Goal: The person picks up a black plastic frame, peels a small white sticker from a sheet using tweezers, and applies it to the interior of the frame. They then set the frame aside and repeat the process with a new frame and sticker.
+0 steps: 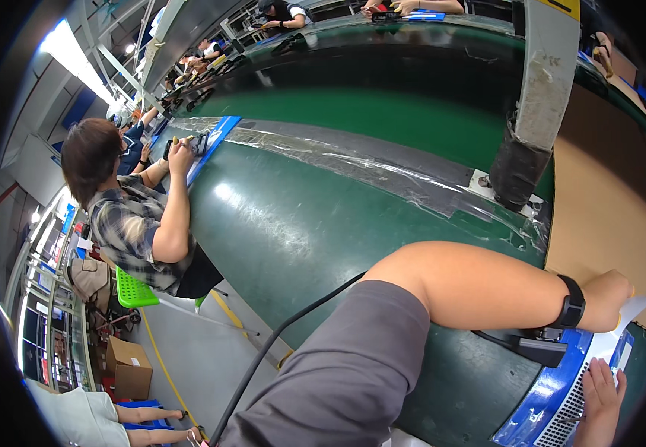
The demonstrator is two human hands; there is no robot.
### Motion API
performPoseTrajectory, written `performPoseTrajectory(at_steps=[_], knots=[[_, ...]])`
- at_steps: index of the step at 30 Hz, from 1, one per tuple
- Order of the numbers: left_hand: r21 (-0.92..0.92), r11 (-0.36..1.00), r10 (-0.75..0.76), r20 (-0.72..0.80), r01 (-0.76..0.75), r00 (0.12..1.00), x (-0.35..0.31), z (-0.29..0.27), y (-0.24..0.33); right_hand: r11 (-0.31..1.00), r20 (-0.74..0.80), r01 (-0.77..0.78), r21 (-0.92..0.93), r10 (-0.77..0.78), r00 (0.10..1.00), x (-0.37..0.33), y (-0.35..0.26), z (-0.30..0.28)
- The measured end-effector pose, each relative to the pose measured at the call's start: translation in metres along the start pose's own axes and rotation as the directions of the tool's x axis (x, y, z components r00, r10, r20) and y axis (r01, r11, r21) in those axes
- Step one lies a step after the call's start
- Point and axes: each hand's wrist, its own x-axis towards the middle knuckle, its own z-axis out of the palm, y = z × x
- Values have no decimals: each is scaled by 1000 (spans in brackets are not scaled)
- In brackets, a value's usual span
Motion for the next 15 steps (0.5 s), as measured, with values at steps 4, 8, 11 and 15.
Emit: performPoseTrajectory(at_steps=[4,8,11,15], knots=[[-41,997,-65,22,66,998,-2,-5,6,998,145,-32,-50,39,989,3,-15,-22],[23,1000,-2,-14,2,1000,0,0,-3,999,222,-3,-46,13,975,2,-20,-20],[-24,997,-71,12,71,997,1,0,4,998,184,-19,-56,29,983,0,-28,-28],[47,999,-26,-17,27,1000,0,1,1,999,88,30,21,-31,996,-5,-29,-32]])
